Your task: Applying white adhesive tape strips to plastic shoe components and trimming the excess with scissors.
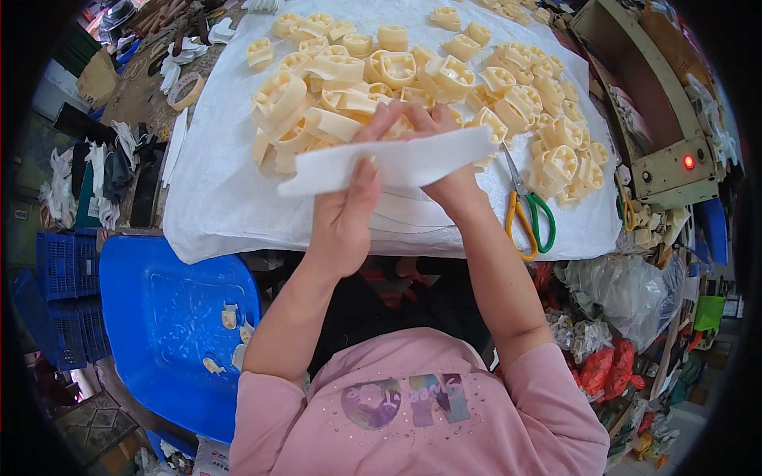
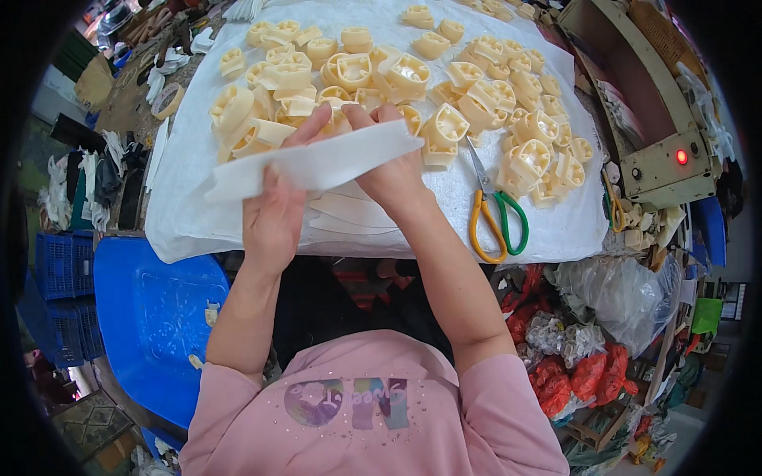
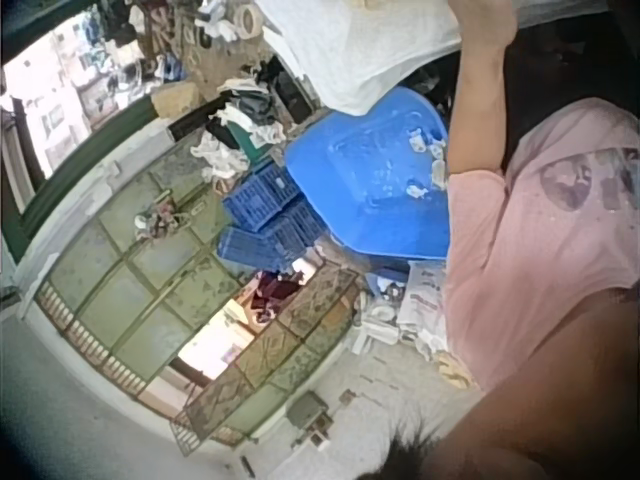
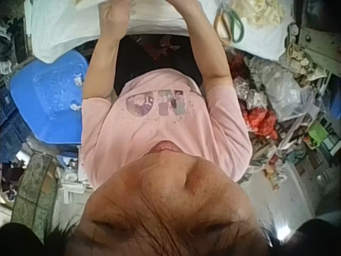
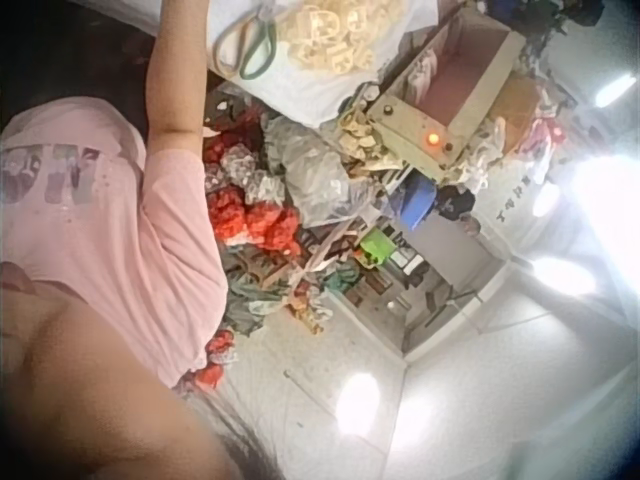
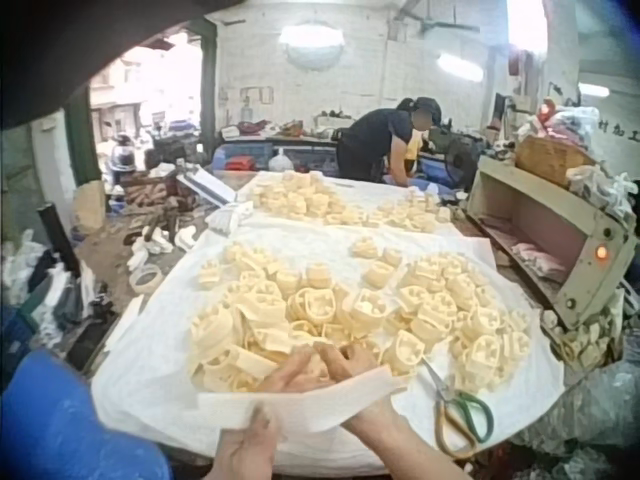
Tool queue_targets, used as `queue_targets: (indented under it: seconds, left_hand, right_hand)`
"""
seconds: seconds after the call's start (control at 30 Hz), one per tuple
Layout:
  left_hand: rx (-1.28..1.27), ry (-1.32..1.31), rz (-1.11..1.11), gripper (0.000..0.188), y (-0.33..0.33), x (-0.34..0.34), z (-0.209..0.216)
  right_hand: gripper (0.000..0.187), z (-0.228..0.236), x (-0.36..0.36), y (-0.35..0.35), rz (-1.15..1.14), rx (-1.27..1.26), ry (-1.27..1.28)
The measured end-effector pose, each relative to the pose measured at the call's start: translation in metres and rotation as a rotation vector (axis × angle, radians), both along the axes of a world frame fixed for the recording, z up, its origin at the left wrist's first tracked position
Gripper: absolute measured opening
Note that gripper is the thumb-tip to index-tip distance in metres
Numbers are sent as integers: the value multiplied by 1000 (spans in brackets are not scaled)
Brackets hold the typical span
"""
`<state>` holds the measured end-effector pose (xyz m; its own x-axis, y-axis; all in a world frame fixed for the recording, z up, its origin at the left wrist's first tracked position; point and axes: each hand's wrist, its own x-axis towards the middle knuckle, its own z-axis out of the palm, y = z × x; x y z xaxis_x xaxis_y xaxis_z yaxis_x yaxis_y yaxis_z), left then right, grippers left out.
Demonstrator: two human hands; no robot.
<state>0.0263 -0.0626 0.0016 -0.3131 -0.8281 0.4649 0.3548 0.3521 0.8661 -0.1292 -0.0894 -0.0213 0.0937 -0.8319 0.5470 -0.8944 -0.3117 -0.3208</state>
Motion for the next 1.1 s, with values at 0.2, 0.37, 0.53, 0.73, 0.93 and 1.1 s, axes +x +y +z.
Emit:
queue_targets:
  seconds: [0.2,0.37,0.53,0.73,0.93,1.1]
  left_hand:
    - [239,-62,111,52,-4,-12,6]
    - [179,90,28,51,0,-10,6]
    - [202,-40,257,40,4,-2,6]
    - [349,196,183,39,7,-1,12]
    - [424,200,146,45,8,3,24]
    - [446,288,-69,49,3,11,25]
  right_hand:
    - [22,12,2,3,101,175,-479]
    - [48,19,-22,33,186,263,-1066]
    - [56,2,-61,66,175,439,-1267]
    - [45,-16,-47,74,-74,336,-445]
    - [43,-17,-47,79,-223,239,-224]
    - [40,-14,-47,85,-185,171,-79]
